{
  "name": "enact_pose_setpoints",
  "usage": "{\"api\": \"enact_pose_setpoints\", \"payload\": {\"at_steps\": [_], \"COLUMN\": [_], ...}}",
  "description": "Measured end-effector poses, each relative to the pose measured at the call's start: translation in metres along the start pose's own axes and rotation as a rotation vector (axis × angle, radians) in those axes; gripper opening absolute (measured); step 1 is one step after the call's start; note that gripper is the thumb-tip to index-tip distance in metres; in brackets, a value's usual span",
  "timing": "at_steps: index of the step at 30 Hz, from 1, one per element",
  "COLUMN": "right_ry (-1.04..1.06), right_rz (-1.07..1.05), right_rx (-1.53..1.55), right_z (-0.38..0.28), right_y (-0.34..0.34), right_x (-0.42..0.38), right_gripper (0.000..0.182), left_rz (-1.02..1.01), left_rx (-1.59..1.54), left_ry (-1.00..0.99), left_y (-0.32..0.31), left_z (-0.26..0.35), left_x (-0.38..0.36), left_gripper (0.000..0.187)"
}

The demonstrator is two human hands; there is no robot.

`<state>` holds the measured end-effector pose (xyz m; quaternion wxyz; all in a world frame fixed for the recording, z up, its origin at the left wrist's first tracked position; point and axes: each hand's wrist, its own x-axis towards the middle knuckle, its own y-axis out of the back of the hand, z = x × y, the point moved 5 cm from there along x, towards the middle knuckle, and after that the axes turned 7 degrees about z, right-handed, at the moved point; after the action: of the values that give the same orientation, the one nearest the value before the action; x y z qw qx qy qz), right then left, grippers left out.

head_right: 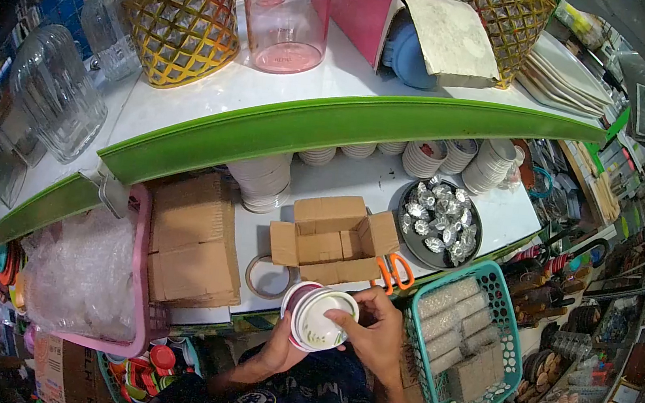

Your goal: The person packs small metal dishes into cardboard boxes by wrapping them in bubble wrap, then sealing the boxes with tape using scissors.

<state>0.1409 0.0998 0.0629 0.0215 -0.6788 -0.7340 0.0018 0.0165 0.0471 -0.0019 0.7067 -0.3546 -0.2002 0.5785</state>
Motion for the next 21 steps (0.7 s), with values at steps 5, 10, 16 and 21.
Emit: {"api": "enact_pose_setpoints", "payload": {"at_steps": [5, 10, 16, 21], "right_ry": [-0.027, 0.381, 0.022, 0.101], "right_rz": [-0.008, -0.036, -0.022, 0.057], "right_rx": [-0.167, -0.478, 0.075, 0.295], "right_z": [-0.005, -0.018, -0.001, -0.001], "right_y": [-0.010, -0.010, -0.009, -0.003], "right_x": [0.000, 0.001, -0.006, 0.002], "right_gripper": [0.028, 0.029, 0.029, 0.033], "left_rz": [0.064, 0.059, 0.080, 0.277], "left_rx": [-0.077, -0.048, -0.306, -0.262], "left_ry": [-0.064, -0.033, 0.055, -0.025], "left_y": [-0.003, 0.000, 0.002, 0.004], "left_z": [0.010, 0.008, 0.012, 0.024], "left_x": [-0.005, -0.009, -0.009, -0.009], "left_gripper": [0.080, 0.078, 0.066, 0.070]}}
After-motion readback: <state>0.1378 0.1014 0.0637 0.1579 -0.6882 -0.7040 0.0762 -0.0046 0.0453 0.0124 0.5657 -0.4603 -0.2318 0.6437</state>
